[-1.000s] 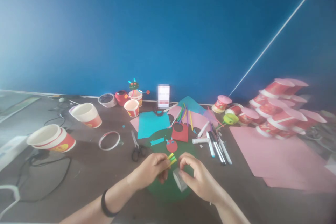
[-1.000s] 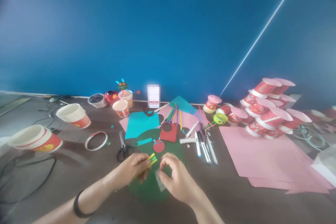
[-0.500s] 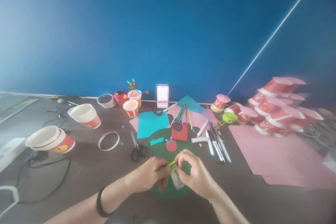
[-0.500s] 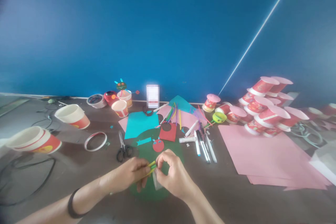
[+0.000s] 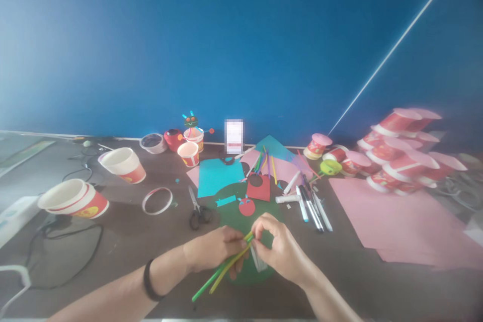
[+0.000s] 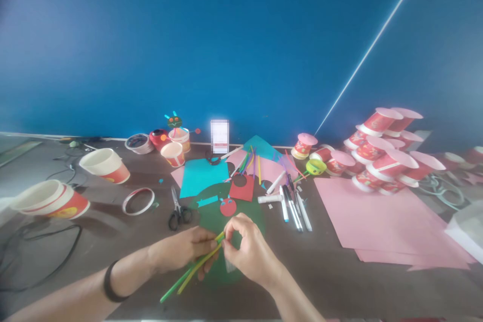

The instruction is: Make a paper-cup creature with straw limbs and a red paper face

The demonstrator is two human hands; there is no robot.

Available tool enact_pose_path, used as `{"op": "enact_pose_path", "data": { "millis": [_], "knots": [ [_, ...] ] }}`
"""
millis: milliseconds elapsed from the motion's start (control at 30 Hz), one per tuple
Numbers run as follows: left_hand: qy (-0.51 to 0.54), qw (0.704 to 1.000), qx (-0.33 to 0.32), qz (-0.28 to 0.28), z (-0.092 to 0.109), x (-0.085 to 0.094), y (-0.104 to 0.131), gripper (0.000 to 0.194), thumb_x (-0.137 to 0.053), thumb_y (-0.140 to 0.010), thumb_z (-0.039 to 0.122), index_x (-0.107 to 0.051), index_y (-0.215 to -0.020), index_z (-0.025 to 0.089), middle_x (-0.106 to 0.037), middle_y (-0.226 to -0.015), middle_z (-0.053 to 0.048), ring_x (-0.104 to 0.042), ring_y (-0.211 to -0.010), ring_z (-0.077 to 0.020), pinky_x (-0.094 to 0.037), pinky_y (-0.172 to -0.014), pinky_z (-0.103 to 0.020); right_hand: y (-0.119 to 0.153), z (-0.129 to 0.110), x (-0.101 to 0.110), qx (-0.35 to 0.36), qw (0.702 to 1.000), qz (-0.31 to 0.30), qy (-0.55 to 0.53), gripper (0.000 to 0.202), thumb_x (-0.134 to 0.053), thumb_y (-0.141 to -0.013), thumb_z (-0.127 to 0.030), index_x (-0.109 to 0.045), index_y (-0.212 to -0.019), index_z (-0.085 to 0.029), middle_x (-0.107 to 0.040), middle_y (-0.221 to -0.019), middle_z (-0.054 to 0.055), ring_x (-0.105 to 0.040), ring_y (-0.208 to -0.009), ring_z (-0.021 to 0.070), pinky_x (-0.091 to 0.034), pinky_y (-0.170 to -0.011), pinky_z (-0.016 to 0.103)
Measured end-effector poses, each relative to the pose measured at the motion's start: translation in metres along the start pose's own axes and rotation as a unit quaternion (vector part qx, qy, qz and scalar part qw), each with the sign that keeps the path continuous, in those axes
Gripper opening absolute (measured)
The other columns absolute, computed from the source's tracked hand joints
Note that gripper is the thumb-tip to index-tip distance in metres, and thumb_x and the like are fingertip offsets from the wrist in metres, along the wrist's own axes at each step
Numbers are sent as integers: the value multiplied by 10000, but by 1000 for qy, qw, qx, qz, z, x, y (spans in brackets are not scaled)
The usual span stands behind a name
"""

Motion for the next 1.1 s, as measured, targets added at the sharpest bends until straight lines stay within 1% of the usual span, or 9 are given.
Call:
{"op": "enact_pose_path", "data": {
  "millis": [167, 333, 467, 633, 733, 800, 933, 1100],
  "knots": [
    [13, 999, 30, -18, -2, 2, -4, 344, -498, -813, 509, -601, -764, 184, -584, -590, -29, -547, -451, -139, -389, -460, -237, -2, 3, -1, -7, 1000, 4, 14, 177, -507, -711, -44, -434, -692, -205, -526, -776, -15, -530, -754, 141, -394, -723, 248],
    [61, 995, 54, -51, -7, 6, -10, 351, -551, -782, 506, -646, -824, 171, -598, -625, -28, -572, -496, -146, -410, -509, -248, -5, 6, -1, -19, 1000, 18, 15, 170, -496, -715, -53, -432, -679, -207, -521, -754, -18, -526, -723, 140, -398, -696, 242],
    [84, 993, 61, -53, -8, 8, -11, 349, -574, -767, 492, -660, -831, 160, -596, -634, -25, -559, -501, -138, -420, -523, -252, -5, 7, -1, -19, 999, 24, 10, 165, -497, -717, -54, -440, -685, -206, -526, -748, -20, -532, -720, 139, -398, -694, 242],
    [44, 998, 46, -29, -3, 6, -9, 333, -557, -777, 483, -632, -760, 159, -572, -625, -20, -533, -495, -129, -415, -532, -252, -4, 8, -1, -22, 1000, 19, 9, 159, -505, -723, -57, -450, -690, -203, -536, -758, -19, -544, -738, 140, -400, -712, 248],
    [10, 1000, 30, -2, -2, 8, -9, 319, -536, -790, 467, -594, -709, 164, -557, -622, -13, -534, -514, -128, -419, -549, -249, -4, 9, 1, -24, 1000, 13, 9, 153, -522, -735, -68, -461, -695, -203, -549, -769, -16, -549, -741, 141, -404, -720, 254],
    [-3, 1000, 25, 7, -3, 10, -9, 328, -521, -796, 471, -576, -697, 164, -560, -619, -15, -537, -521, -131, -430, -553, -253, -5, 8, 2, -16, 1000, 6, 6, 149, -544, -743, -81, -471, -697, -202, -565, -794, -10, -552, -769, 147, -406, -741, 261],
    [-6, 999, 34, -2, -6, 17, -11, 363, -508, -793, 503, -554, -684, 159, -568, -587, -16, -529, -481, -130, -457, -538, -271, -5, 5, 3, 7, 1000, -11, 0, 151, -577, -737, -76, -495, -712, -201, -580, -854, 0, -551, -850, 157, -403, -791, 272],
    [-27, 999, 27, -13, -9, 25, -11, 353, -481, -819, 475, -542, -698, 150, -568, -573, -5, -502, -432, -103, -426, -476, -231, -3, -2, 2, 24, 999, -39, 15, 178, -558, -719, -29, -506, -701, -199, -577, -885, 4, -547, -886, 149, -404, -818, 266]
  ]
}}
Point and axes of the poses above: each hand's wrist, its own y-axis away from the middle knuckle, its own x-axis out of the back of the hand, z = x × y, the point moved 5 cm from there along -y, towards the middle knuckle
